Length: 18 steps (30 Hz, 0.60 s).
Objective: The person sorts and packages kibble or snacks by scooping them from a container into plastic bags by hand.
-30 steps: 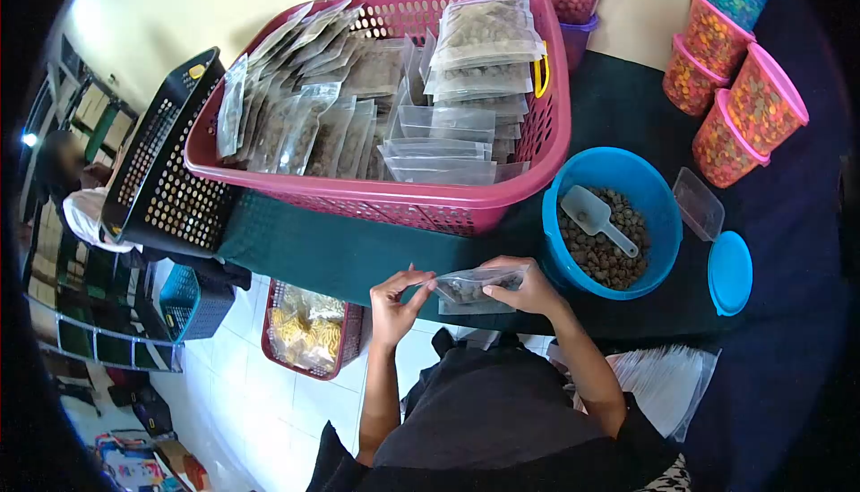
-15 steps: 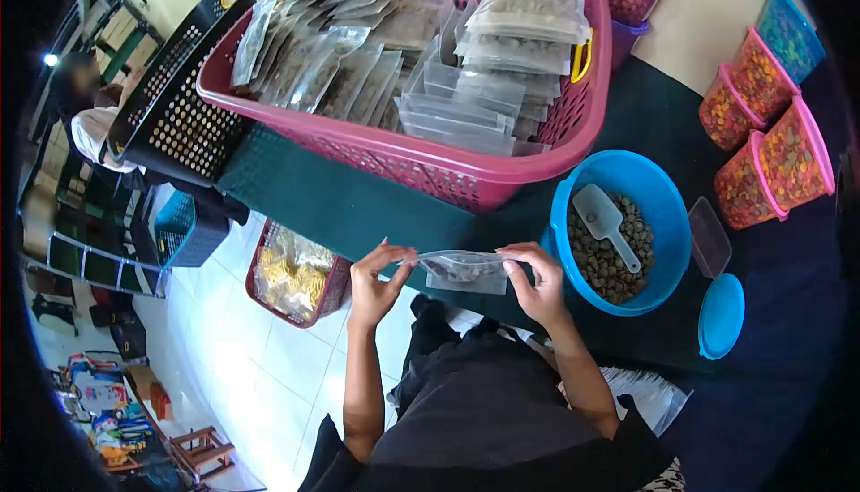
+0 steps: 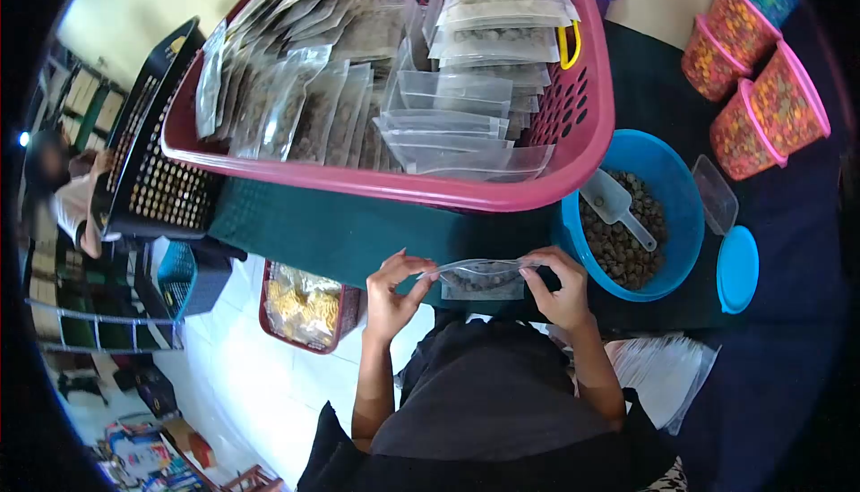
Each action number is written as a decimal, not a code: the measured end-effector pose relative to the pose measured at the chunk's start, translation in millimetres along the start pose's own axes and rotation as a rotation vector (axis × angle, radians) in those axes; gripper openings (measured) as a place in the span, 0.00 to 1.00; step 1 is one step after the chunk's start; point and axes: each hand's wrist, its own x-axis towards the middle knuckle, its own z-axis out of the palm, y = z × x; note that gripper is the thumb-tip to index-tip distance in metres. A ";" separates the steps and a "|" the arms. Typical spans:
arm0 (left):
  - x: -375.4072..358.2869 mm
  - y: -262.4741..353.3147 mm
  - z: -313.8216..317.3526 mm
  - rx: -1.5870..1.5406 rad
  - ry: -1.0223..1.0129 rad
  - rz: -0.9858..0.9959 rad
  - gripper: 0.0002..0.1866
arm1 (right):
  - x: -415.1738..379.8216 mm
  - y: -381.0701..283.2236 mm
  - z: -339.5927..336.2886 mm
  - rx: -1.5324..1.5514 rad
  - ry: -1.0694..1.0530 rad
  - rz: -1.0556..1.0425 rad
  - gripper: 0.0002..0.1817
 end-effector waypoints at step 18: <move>27.8 -27.0 -6.3 -0.010 -0.168 0.223 0.05 | 0.8 0.6 28.5 -0.207 0.277 0.023 0.03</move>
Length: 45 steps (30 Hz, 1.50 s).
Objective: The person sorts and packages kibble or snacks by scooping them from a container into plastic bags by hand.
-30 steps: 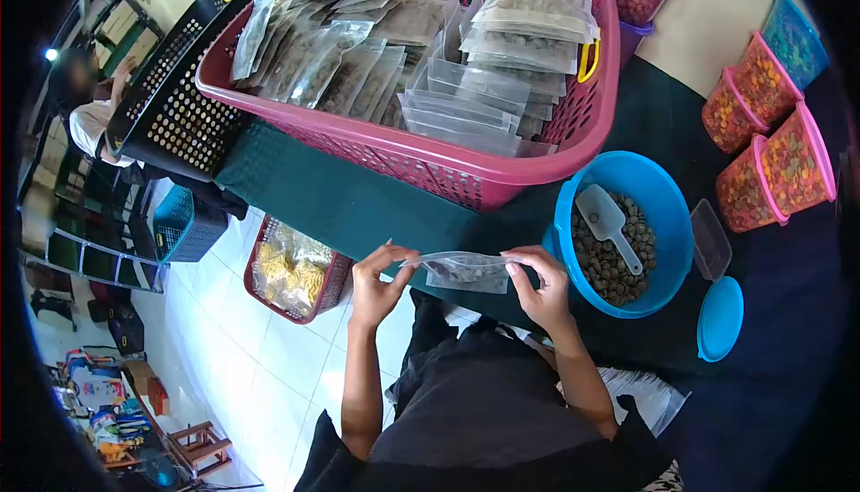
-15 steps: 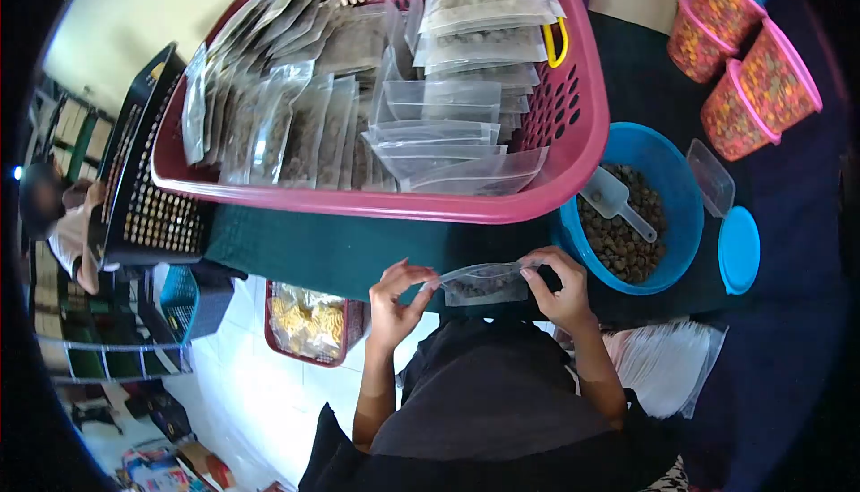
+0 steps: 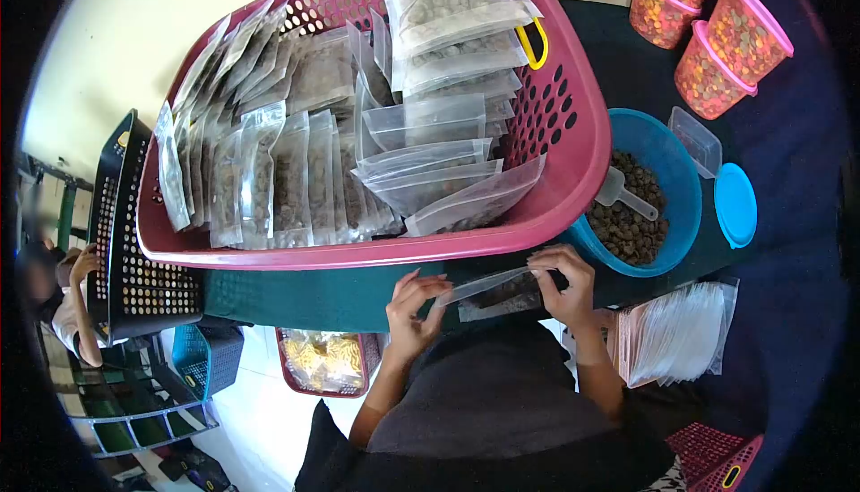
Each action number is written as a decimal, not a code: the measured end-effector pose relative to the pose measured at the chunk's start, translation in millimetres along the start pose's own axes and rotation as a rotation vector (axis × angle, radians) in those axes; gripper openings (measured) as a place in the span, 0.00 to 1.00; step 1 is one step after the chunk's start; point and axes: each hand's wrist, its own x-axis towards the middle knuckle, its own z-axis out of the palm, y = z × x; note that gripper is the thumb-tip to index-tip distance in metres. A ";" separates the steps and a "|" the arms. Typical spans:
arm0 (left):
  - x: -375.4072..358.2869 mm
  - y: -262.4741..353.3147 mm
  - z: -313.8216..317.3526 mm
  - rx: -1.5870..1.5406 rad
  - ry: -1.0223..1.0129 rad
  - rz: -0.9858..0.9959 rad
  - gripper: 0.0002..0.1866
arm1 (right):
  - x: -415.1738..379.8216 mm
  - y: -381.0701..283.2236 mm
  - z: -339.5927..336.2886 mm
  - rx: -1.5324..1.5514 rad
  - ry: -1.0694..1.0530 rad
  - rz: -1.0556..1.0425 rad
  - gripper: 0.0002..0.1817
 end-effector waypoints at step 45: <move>-22.7 20.9 49.5 -0.253 0.316 -0.208 0.04 | 11.3 23.7 -1.6 0.403 -0.392 -0.072 0.04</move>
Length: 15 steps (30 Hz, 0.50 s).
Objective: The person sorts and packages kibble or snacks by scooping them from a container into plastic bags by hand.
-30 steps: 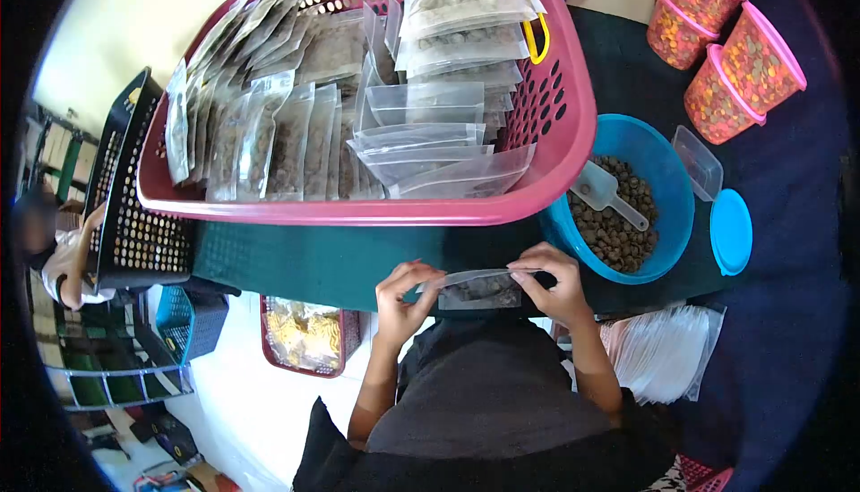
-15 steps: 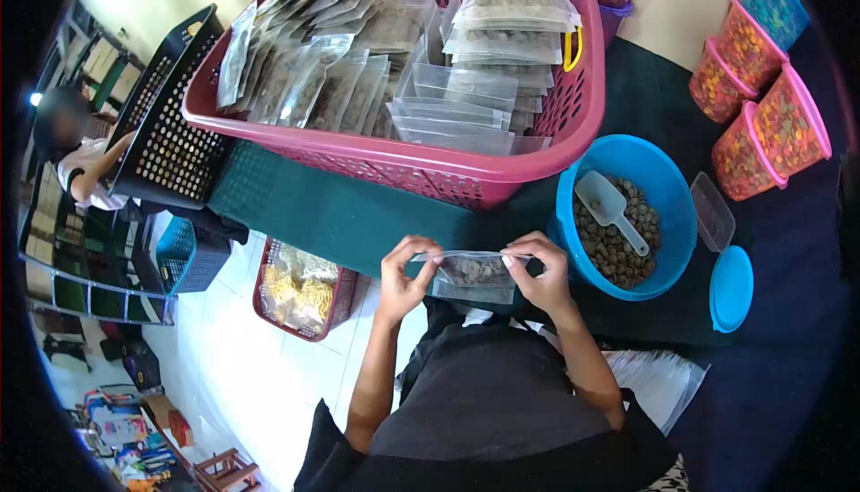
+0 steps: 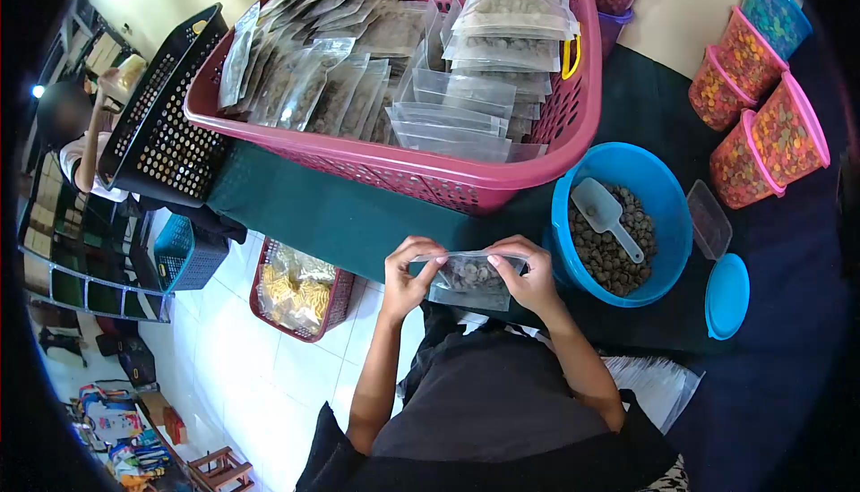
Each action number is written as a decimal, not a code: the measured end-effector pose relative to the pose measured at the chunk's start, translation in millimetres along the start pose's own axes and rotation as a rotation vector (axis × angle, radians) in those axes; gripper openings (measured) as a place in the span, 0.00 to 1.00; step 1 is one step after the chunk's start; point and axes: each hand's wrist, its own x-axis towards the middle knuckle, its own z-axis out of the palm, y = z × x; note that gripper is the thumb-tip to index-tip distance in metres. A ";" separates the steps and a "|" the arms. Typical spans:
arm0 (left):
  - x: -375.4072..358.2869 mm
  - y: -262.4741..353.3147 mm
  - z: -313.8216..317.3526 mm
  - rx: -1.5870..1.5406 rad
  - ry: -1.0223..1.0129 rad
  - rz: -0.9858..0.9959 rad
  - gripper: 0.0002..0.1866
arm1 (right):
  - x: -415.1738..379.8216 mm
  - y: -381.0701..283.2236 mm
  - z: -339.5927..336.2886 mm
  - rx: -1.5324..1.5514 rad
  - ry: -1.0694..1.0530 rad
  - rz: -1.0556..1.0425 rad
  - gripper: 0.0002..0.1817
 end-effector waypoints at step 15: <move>31.4 10.8 -11.5 -0.027 -0.145 0.077 0.05 | 9.4 -10.8 2.8 -0.018 0.156 0.042 0.05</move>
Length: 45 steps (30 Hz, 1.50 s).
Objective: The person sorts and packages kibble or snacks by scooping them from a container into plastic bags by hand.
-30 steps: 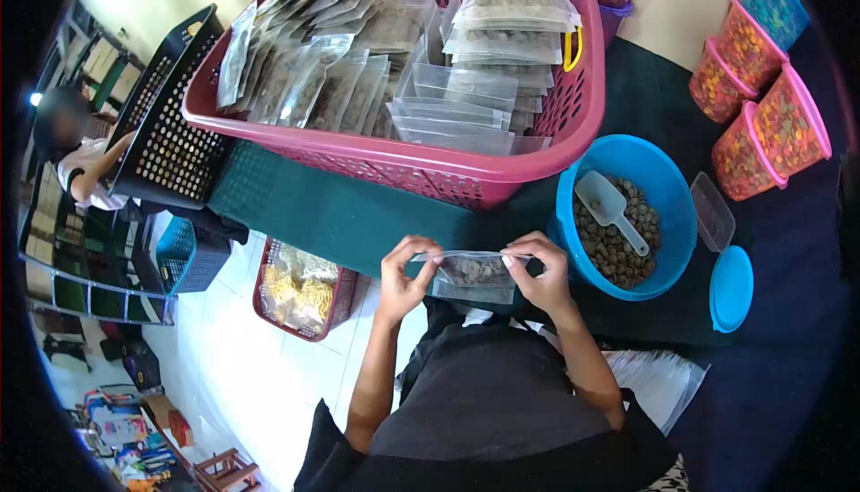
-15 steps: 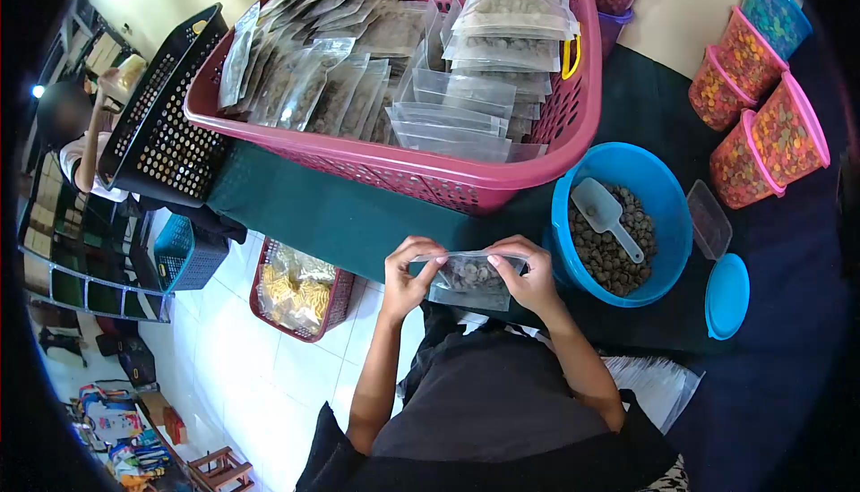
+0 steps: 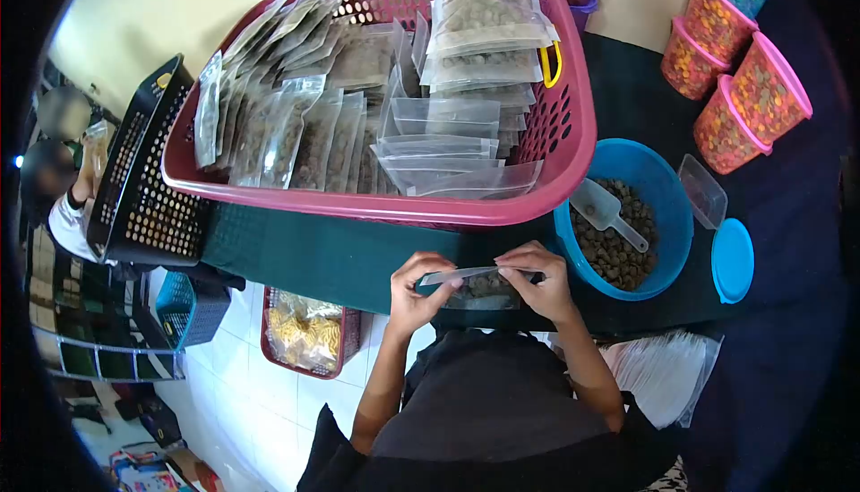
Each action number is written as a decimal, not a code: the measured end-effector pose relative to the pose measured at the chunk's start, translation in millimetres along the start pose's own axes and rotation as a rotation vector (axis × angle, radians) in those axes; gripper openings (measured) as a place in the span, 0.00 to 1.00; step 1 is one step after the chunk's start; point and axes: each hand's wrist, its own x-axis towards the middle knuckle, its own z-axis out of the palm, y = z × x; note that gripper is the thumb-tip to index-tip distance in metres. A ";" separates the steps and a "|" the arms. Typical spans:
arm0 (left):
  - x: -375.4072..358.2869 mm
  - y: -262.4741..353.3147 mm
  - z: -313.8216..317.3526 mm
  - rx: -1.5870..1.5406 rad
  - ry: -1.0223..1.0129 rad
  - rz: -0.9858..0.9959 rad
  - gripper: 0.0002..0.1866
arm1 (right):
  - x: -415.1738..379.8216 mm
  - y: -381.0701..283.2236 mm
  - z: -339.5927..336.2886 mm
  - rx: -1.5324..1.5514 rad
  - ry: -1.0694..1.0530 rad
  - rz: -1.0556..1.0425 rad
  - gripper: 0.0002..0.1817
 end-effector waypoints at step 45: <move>3.2 -27.5 17.1 -0.352 -0.203 -0.160 0.10 | -6.1 23.7 23.2 0.000 0.207 0.009 0.23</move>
